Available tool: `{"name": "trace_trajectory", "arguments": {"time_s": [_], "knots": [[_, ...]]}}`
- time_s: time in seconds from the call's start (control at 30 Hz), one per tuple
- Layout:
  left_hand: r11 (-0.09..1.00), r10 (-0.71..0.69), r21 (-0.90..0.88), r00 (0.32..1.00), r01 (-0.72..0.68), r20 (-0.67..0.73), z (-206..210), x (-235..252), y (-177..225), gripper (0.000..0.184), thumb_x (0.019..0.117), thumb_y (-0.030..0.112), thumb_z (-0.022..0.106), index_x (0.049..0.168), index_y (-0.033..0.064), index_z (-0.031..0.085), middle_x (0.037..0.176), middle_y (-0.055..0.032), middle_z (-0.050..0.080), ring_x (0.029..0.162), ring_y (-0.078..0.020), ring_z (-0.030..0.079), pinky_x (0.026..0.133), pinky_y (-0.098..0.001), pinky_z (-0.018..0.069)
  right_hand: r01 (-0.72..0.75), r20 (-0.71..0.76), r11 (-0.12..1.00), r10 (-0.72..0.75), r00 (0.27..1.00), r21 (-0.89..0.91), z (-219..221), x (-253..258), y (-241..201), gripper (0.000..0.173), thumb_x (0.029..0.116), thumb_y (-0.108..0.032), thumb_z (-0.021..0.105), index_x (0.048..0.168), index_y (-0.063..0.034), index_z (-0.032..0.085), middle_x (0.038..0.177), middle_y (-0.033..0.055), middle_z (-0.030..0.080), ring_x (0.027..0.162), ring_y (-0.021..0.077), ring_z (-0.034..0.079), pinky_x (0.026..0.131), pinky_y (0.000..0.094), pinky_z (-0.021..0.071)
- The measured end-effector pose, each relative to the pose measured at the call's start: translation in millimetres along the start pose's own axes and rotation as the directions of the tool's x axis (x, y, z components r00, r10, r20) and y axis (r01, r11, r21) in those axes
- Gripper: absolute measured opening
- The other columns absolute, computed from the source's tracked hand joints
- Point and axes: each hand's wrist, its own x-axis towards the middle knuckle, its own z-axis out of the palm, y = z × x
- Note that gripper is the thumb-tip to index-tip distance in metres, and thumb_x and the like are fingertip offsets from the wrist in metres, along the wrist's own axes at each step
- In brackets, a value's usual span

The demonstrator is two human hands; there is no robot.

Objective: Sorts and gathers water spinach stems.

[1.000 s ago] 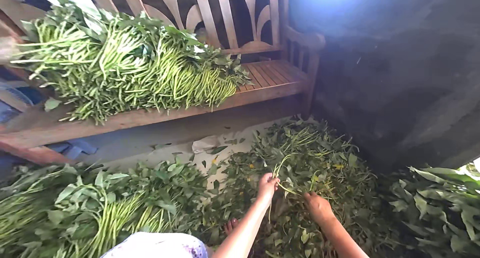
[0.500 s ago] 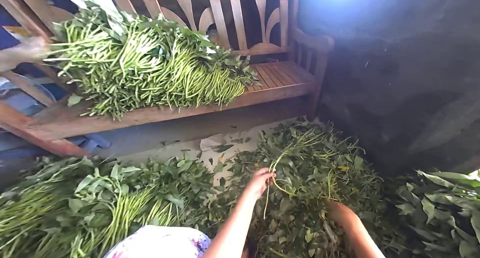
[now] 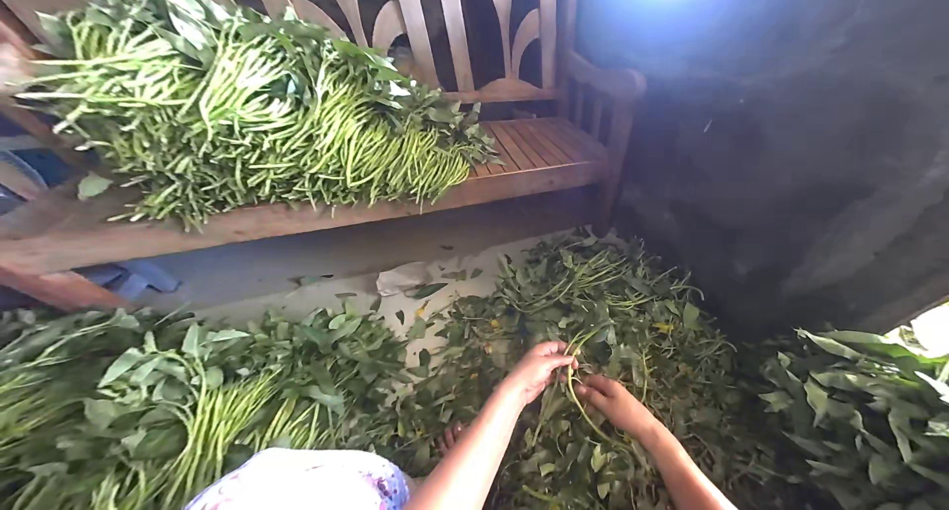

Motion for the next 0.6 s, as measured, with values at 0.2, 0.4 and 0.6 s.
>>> {"name": "trace_trajectory", "arguments": {"time_s": [0.2, 0.4, 0.6], "knots": [[0.929, -0.198, -0.369, 0.896, 0.043, -0.396, -3, 14, -17, 0.019, 0.1027, 0.0, 0.054, 0.121, -0.0045, 0.057, 0.092, -0.0101, 0.063, 0.071, -0.0136, 0.06, 0.066, -0.0261, 0.0536, -0.065, -0.003, 0.996, 0.066, 0.998, 0.069, 5, -1, 2, 0.033, 0.1094, -0.024, 0.046, 0.122, 0.0002, 0.064, 0.101, 0.0077, 0.066, 0.082, 0.0106, 0.06, 0.08, 0.0315, 0.0519], [0.887, -0.232, -0.451, 0.747, -0.101, -0.623, -55, 21, -26, 0.021, 0.1039, 0.004, 0.053, 0.124, -0.0015, 0.054, 0.097, -0.0115, 0.059, 0.075, -0.0172, 0.059, 0.067, -0.0318, 0.0532, -0.311, 0.385, 0.897, 0.42, 0.822, -0.314, -8, -24, 13, 0.036, 0.107, -0.025, 0.053, 0.137, -0.0068, 0.063, 0.135, 0.0169, 0.065, 0.124, 0.0323, 0.062, 0.11, 0.0569, 0.044], [0.751, -0.368, -0.655, 0.766, -0.089, -0.526, -55, 17, -24, 0.023, 0.1076, 0.013, 0.048, 0.125, -0.0019, 0.05, 0.098, -0.0141, 0.059, 0.08, -0.0224, 0.064, 0.076, -0.0401, 0.0591, -0.594, -0.29, 0.804, 0.576, 0.764, 0.032, -81, -32, 53, 0.036, 0.1089, -0.028, 0.048, 0.131, -0.0038, 0.064, 0.116, 0.0164, 0.07, 0.097, 0.0269, 0.07, 0.088, 0.0455, 0.0575]]}}
